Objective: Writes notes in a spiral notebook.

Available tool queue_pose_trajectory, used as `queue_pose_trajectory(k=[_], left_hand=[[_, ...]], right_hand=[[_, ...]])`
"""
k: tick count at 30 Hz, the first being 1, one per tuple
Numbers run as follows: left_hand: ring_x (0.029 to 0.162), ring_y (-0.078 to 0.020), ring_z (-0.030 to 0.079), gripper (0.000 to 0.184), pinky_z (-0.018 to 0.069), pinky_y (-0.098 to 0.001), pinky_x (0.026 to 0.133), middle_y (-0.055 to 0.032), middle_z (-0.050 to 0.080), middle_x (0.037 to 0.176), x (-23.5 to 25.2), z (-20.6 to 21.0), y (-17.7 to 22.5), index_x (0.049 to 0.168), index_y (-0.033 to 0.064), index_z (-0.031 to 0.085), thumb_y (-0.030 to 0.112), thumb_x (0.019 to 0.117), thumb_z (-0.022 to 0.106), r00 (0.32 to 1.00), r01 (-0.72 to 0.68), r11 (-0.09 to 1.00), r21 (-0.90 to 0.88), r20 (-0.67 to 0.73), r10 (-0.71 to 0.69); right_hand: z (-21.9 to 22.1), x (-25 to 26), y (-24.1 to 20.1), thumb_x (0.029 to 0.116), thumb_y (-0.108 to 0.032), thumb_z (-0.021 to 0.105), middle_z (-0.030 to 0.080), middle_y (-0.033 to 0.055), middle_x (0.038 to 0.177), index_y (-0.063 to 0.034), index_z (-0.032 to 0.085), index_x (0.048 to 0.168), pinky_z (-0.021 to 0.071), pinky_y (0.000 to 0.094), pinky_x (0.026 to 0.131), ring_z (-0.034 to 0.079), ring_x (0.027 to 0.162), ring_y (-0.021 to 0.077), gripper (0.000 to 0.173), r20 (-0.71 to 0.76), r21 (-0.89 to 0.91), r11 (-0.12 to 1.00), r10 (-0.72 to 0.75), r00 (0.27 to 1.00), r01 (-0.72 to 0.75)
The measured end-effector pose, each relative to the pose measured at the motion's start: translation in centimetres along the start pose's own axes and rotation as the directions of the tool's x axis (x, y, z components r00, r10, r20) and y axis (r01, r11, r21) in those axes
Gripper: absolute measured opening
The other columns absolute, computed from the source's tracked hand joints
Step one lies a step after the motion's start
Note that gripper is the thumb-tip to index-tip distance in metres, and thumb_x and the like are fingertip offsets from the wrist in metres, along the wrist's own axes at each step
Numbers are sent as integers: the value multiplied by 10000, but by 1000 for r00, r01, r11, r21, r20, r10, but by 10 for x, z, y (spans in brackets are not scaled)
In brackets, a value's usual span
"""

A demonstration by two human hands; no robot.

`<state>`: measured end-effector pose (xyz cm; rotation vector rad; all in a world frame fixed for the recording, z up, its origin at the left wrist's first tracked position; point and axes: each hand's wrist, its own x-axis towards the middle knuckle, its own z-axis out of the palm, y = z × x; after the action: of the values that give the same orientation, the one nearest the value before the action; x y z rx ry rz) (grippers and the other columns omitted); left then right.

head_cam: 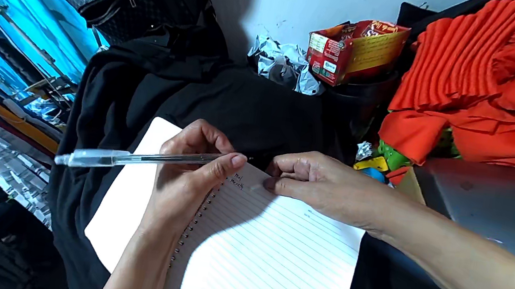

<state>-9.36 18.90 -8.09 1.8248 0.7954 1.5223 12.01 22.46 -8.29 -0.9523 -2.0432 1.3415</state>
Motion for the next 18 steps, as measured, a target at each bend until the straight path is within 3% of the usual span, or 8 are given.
queue_pose_trajectory(k=[3, 7, 10, 12, 13, 16, 18], left_hand=[[497, 11, 525, 188, 450, -105, 471, 50, 595, 654, -1, 3, 4, 833, 146, 598, -15, 909, 659, 999, 27, 999, 44, -37, -25], [482, 20, 536, 239, 467, -106, 461, 68, 572, 613, -2, 5, 5, 776, 172, 572, 20, 949, 637, 994, 63, 997, 46, -92, -58], [514, 13, 567, 179, 483, -112, 479, 45, 614, 663, 2, 4, 9, 852, 150, 587, 8, 951, 632, 987, 155, 986, 55, -57, -152], [538, 10, 573, 138, 482, -111, 484, 38, 629, 718, 7, 2, 20, 956, 143, 577, 13, 964, 624, 967, 249, 958, 139, 18, -254], [539, -2, 568, 121, 477, -119, 485, 32, 627, 714, 10, 4, 28, 949, 132, 582, 20, 966, 625, 957, 275, 942, 195, 39, -287], [517, -20, 539, 131, 443, -130, 471, 20, 607, 670, 11, 14, 38, 885, 110, 586, 8, 933, 653, 968, 221, 928, 300, 44, -245], [446, -4, 480, 216, 408, -121, 415, 34, 550, 601, 5, 21, 24, 803, 121, 551, -4, 914, 686, 988, 156, 944, 291, -49, -148]], right_hand=[[0, 0, -3, 1047, -124, 562, 568, -12, 638, -81, 679, 930, 394, 192, 527, 524, 570, 41, 171, 8, 1, 1000, 26, 1000, -26], [0, -1, -4, 1048, -137, 568, 569, -13, 644, -76, 697, 963, 389, 202, 545, 517, 582, 41, 166, 0, -19, 999, 30, 1000, -30], [0, 0, -2, 1050, -143, 565, 581, -13, 656, -82, 689, 954, 404, 201, 548, 534, 588, 40, 168, 1, 2, 1000, 19, 1000, -19], [1, 0, -1, 1046, -139, 571, 609, -13, 706, -85, 694, 960, 419, 211, 581, 549, 630, 41, 159, -8, -9, 1000, 7, 1000, -7], [0, 0, -1, 1042, -136, 575, 624, -11, 742, -86, 698, 964, 433, 225, 609, 562, 665, 48, 154, -11, -24, 1000, 5, 1000, -5], [1, 0, -4, 1037, -152, 593, 621, -6, 736, -85, 712, 952, 439, 235, 611, 560, 660, 57, 160, -32, -39, 999, 22, 999, -23], [1, 0, -2, 1039, -130, 575, 626, -5, 747, -86, 705, 933, 442, 247, 630, 571, 683, 64, 173, -23, -44, 999, 2, 1000, -3]])
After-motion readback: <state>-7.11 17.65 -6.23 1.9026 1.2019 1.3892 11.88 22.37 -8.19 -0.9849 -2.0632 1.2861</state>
